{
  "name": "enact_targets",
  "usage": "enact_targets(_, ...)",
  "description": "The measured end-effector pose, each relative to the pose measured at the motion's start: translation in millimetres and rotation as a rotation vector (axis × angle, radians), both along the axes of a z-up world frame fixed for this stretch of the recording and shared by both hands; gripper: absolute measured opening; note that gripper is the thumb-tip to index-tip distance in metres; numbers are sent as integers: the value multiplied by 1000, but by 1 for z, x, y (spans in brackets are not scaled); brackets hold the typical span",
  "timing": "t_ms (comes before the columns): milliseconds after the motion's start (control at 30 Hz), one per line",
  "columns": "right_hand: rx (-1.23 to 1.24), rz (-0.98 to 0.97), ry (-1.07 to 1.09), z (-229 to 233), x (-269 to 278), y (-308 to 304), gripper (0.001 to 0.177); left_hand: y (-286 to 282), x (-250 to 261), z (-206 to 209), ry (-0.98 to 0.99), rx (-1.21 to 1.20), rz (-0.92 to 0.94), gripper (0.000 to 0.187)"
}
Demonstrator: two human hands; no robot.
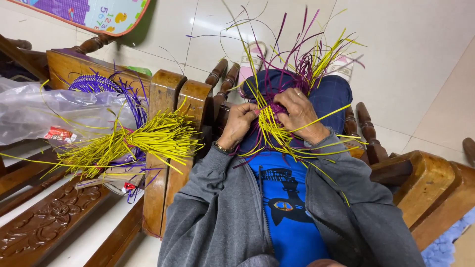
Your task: Weaving colored plastic or natural strips into a circular structure to create a basket or mat.
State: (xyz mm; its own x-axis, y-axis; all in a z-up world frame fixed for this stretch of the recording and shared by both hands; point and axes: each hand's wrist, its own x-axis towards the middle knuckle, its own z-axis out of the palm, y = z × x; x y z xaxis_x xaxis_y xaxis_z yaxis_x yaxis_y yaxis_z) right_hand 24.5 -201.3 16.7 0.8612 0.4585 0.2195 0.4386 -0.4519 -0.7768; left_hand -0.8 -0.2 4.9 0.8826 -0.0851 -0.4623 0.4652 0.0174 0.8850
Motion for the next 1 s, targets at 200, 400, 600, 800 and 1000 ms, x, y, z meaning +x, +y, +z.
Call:
enact_targets(200, 80, 111, -86, -30, 5, 18, 15, 4, -6, -17, -125, 28, -44, 9)
enact_targets(400, 225, 123, 3, -28, 6, 24, 17, -1, -13, -6, -452, 254, -28, 12)
enact_targets(600, 288, 135, 15, -18, 2, 20, 13, -2, -11, -21, -208, 125, -7, 11)
enact_targets(800, 123, 54, -106, -10, 8, 10, 11, -12, -16, 1, -384, 505, -69, 8)
enact_targets(1000, 87, 52, -235, -21, 4, 29, 12, -8, -5, -27, -255, 537, -163, 14)
